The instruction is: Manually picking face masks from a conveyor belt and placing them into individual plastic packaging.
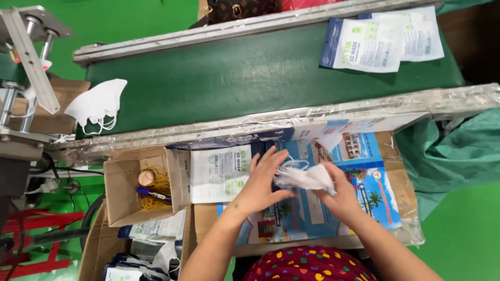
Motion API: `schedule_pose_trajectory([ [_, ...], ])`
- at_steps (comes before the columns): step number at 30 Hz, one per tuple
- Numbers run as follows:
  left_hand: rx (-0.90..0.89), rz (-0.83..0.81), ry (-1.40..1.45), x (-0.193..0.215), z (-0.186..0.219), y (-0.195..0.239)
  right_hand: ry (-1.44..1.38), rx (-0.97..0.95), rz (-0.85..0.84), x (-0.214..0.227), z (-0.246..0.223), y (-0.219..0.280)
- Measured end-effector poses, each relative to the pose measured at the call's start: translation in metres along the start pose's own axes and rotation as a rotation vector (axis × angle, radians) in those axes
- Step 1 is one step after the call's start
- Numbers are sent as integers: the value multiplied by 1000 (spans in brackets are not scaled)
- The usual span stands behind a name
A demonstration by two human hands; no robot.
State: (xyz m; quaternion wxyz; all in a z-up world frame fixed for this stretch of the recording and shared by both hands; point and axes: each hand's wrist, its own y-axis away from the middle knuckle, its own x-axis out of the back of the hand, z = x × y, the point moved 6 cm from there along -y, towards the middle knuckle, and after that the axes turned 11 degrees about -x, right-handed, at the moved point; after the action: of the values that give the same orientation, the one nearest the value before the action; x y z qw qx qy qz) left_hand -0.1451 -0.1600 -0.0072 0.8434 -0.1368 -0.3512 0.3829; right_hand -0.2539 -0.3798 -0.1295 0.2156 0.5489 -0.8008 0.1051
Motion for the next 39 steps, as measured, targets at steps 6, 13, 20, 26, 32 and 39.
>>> schedule_pose_trajectory([
  [6,117,-429,-365,-61,-33,4,9,172,-53,-16,-15,-2],
  [13,103,-376,-378,-95,-60,21,-37,9,-91,-11,49,-4],
  [20,85,-402,-604,-60,-2,-25,-86,149,-88,-3,-30,-12],
  [26,24,-233,-479,-85,-27,1,-101,283,-95,-19,-24,-9],
  [32,-25,-33,-25,-41,9,7,277,247,-380,11,-39,-19],
  [39,464,34,-503,-15,-82,71,-187,-213,-255,106,-80,0],
])
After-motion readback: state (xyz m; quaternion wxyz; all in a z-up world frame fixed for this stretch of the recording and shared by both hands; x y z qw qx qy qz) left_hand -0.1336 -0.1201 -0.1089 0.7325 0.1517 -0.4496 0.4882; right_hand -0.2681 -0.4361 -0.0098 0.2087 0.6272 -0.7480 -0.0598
